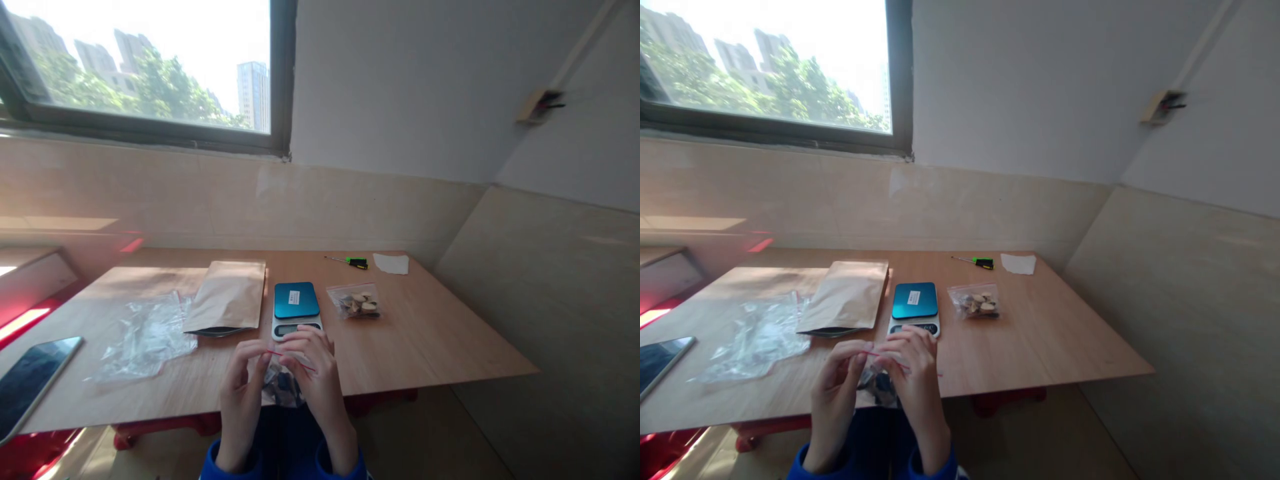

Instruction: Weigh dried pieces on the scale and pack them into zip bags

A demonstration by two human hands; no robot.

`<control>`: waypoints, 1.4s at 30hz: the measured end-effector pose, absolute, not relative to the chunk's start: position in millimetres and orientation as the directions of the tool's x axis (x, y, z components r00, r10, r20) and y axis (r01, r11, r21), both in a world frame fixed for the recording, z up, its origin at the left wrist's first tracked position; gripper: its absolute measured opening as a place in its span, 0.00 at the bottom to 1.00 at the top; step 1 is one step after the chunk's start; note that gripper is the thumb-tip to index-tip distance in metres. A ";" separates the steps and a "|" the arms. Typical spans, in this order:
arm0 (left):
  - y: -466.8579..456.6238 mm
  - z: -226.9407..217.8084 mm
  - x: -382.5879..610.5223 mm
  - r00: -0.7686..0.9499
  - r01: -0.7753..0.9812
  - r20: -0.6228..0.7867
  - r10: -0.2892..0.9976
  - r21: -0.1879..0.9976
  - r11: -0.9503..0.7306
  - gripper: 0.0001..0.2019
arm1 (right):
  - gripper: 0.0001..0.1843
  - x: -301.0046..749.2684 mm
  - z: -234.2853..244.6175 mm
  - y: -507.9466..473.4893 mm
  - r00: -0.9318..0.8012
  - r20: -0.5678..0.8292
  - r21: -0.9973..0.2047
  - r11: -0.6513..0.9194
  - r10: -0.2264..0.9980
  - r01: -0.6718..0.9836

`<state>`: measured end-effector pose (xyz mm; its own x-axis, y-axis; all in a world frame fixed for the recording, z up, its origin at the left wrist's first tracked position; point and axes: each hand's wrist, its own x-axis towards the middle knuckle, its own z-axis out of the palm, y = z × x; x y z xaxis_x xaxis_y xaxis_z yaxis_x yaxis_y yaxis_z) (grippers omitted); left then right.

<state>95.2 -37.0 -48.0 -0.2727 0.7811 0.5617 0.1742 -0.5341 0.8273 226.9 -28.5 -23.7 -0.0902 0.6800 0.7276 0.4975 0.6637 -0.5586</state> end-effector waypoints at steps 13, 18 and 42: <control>-43.3 -43.5 103.8 -0.296 0.057 0.380 0.876 0.923 -0.381 0.08 | 0.13 207.2 -29.2 -37.4 0.078 0.724 -0.597 0.566 0.685 0.569; -43.1 -48.2 112.1 -0.358 0.027 0.322 0.876 0.942 -0.335 0.10 | 0.13 204.4 -31.0 -37.3 0.086 0.715 -0.602 0.548 0.694 0.581; -34.6 -50.6 91.9 -0.221 0.115 0.327 0.919 0.944 -0.308 0.10 | 0.10 220.9 -34.6 -27.0 -0.122 0.642 -0.581 0.585 0.757 0.566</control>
